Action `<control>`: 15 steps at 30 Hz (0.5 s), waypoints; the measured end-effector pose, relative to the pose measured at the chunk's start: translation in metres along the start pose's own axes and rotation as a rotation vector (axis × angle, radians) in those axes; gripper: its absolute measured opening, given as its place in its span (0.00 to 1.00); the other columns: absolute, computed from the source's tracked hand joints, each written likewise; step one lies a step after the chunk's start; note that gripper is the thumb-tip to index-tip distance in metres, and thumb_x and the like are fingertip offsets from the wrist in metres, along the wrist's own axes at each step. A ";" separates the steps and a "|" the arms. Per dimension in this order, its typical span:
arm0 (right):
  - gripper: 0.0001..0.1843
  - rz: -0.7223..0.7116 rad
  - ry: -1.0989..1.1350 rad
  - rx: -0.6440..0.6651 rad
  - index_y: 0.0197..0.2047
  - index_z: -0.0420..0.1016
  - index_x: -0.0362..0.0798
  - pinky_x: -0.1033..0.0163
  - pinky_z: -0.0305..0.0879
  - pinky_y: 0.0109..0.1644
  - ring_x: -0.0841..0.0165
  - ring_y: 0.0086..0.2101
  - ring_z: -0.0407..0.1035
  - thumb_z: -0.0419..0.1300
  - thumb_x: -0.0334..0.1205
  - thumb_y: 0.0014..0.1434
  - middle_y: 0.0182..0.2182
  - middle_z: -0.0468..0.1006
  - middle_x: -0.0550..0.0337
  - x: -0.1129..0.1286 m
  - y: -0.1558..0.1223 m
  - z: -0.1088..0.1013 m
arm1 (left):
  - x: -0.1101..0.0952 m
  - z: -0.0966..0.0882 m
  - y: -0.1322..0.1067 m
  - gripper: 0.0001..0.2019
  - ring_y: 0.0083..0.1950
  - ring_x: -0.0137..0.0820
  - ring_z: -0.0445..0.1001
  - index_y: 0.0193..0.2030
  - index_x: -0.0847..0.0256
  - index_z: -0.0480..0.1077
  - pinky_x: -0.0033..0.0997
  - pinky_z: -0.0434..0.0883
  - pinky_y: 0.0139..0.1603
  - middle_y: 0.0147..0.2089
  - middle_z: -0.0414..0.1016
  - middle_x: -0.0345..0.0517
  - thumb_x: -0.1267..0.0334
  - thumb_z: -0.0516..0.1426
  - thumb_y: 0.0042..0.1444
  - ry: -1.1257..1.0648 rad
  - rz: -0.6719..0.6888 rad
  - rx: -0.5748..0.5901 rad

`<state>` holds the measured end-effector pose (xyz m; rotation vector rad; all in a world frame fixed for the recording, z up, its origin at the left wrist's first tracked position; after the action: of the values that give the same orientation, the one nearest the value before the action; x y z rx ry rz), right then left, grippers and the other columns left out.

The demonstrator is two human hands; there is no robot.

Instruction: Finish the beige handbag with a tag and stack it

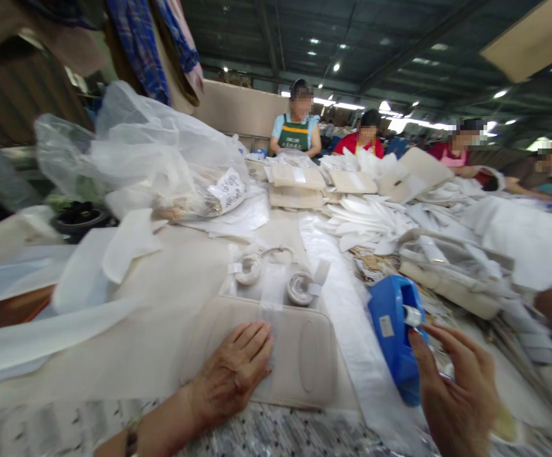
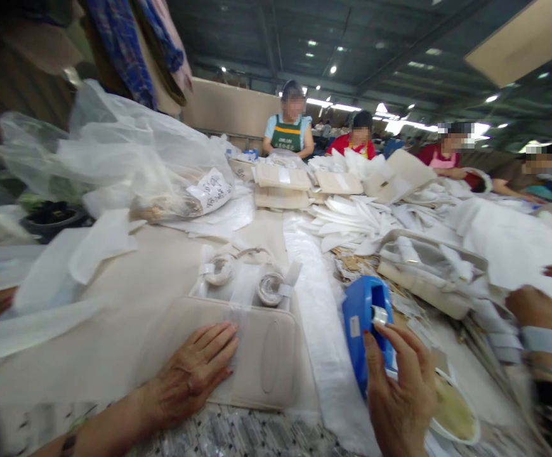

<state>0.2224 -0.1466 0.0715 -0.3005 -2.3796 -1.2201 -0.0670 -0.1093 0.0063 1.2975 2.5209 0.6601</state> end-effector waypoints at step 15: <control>0.19 0.674 0.361 0.247 0.20 0.73 0.46 0.65 0.63 0.24 0.69 0.23 0.65 0.61 0.55 0.45 0.23 0.72 0.58 -0.071 -0.004 0.000 | 0.017 0.021 -0.014 0.17 0.56 0.37 0.68 0.52 0.60 0.68 0.33 0.62 0.55 0.53 0.72 0.50 0.60 0.50 0.59 0.091 0.115 -0.215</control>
<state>0.2832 -0.1481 0.0350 -0.6692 -1.8535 -0.5979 -0.0786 -0.0966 -0.0192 1.3689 2.3781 1.0060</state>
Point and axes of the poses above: each hand's wrist, its own y-axis towards the middle knuckle, its own z-axis out of the palm, x = y × z, the point moved 4 cm from there along y, towards the middle knuckle
